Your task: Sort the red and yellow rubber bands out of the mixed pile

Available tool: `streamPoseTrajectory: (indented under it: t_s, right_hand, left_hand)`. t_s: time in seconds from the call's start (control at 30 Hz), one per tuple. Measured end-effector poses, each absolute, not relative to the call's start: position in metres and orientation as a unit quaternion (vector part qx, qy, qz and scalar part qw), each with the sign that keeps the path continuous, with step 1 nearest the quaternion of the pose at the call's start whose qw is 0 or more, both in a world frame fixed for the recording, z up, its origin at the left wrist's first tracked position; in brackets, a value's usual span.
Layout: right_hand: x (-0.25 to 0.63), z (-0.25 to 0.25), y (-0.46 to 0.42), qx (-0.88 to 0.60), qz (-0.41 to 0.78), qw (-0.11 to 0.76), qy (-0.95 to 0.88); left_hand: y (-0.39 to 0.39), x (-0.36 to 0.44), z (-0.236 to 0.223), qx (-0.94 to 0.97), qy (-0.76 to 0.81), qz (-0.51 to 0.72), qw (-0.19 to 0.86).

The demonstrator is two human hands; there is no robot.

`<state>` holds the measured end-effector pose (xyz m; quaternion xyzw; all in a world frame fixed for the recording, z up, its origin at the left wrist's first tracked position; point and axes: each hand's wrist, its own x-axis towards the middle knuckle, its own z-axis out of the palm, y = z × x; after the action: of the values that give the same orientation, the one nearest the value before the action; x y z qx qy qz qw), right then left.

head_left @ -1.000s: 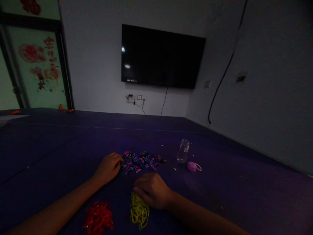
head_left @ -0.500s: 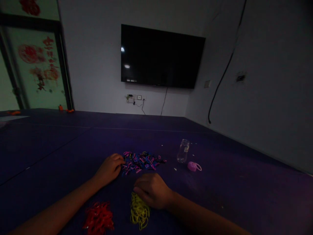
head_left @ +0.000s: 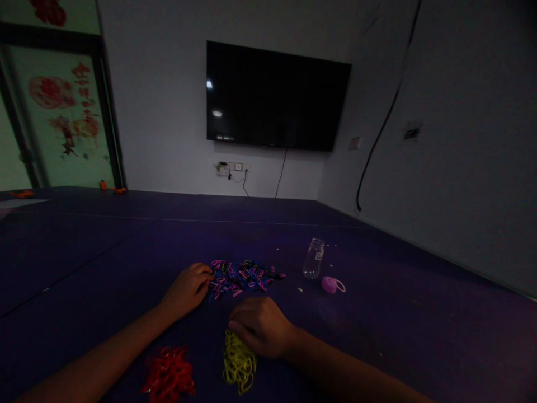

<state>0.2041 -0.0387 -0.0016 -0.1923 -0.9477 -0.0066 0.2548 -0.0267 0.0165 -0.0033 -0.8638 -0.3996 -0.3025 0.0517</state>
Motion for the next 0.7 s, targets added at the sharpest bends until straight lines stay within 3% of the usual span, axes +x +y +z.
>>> streamPoseTrajectory:
  t_s: [0.7]
  right_hand:
    - [0.2026,0.0001,-0.0393,-0.195,-0.015,0.260,-0.946]
  left_hand:
    - [0.0136,-0.0229,-0.0016,-0.878,-0.393,-0.269,0.055]
